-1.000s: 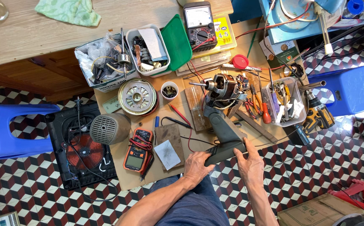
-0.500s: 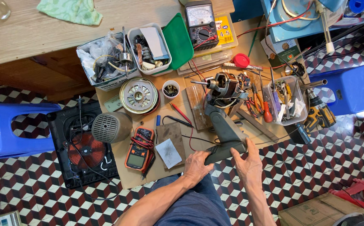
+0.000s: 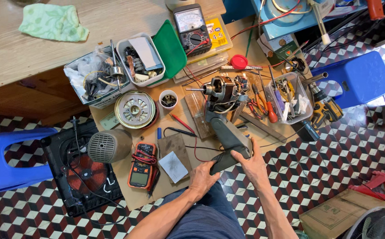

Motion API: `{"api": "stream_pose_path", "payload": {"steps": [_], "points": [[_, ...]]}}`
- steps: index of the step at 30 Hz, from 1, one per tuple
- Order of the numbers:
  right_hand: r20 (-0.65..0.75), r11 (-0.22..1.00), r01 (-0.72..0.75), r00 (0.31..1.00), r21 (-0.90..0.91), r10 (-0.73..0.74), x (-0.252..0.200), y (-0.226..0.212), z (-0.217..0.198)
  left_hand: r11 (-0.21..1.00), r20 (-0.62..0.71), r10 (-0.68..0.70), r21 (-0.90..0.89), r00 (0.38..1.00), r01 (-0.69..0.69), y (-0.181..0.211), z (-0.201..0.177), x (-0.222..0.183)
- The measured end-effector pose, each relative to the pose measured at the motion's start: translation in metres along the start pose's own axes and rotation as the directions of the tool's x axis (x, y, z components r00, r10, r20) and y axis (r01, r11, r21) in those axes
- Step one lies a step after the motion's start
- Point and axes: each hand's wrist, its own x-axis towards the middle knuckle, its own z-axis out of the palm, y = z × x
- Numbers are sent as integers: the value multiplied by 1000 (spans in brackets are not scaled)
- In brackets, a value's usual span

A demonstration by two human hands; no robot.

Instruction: The person repairs a handheld electric device by connecting wires to the motor, using pliers to strip and twist wires, and testing the device by plugging it in. The person also handles a fan blade and other components on the workbench.

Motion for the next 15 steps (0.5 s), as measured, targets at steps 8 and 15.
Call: {"api": "stream_pose_path", "payload": {"steps": [8,15], "points": [[-1,998,38,999,43,-38,12,11,1,998,-15,31,53,999,-30,-4,4,1],[-66,982,97,994,160,-87,13,7,3,995,-26,67,78,997,-65,12,-4,-1]]}}
